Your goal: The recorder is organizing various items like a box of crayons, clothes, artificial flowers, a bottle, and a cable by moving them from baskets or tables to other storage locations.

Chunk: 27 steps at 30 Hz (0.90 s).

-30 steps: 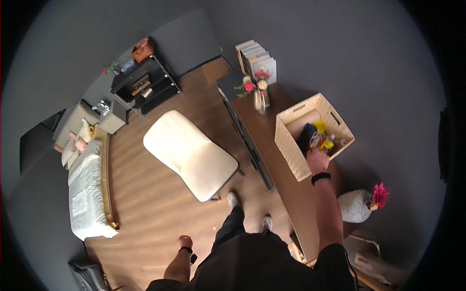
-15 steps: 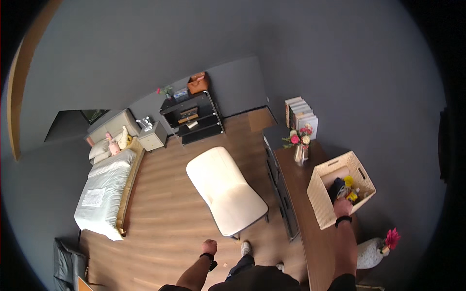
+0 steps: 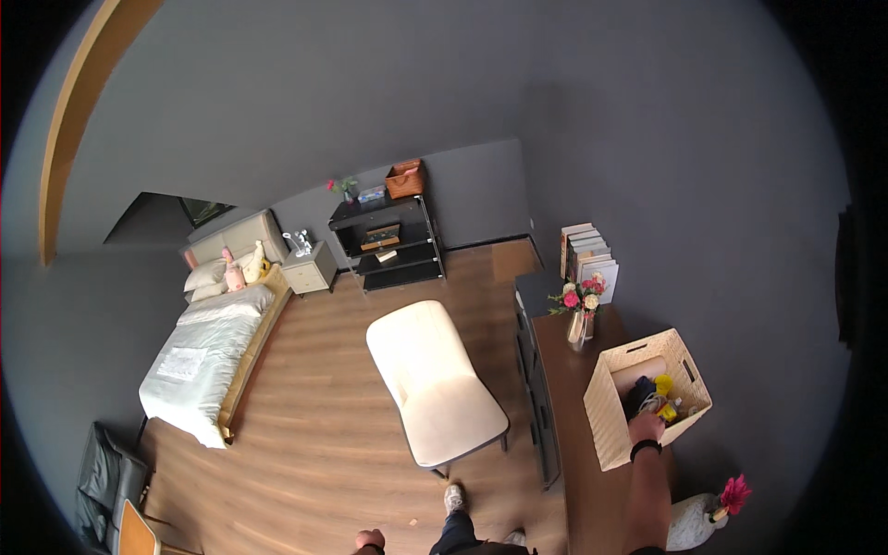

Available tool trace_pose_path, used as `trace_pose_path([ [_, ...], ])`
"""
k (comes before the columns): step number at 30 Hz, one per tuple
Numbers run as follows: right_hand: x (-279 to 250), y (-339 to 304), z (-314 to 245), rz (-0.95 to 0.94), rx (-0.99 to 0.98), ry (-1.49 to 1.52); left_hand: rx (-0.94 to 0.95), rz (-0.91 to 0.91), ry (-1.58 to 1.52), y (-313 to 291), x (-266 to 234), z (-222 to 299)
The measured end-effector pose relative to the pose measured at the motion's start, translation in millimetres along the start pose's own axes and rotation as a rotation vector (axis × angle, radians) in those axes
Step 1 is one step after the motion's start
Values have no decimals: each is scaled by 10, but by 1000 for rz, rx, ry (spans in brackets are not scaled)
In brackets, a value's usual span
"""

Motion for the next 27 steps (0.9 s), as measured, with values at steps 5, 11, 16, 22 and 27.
trace_pose_path([
  [5,95,2,75,-58,7,29,68,-21,25,-232,-101,-41],
  [11,232,92,76,-60,21,45,296,-13,-78,-487,-307,781],
  [16,109,63,27,-23,-13,60,339,-61,-246,-646,-387,1240],
  [22,131,44,81,-47,7,44,359,-68,-244,-768,-546,1350],
  [27,35,-19,150,-23,-8,55,263,-88,-206,-793,-633,1077],
])
Point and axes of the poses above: each hand's wrist, its own y-axis towards the middle knuckle, its own x-axis out of the palm, z = x × y, the point moved 3 cm from there along y, towards the middle knuckle, and after that the axes turned 12 degrees about -y, right-handed, at the moved point
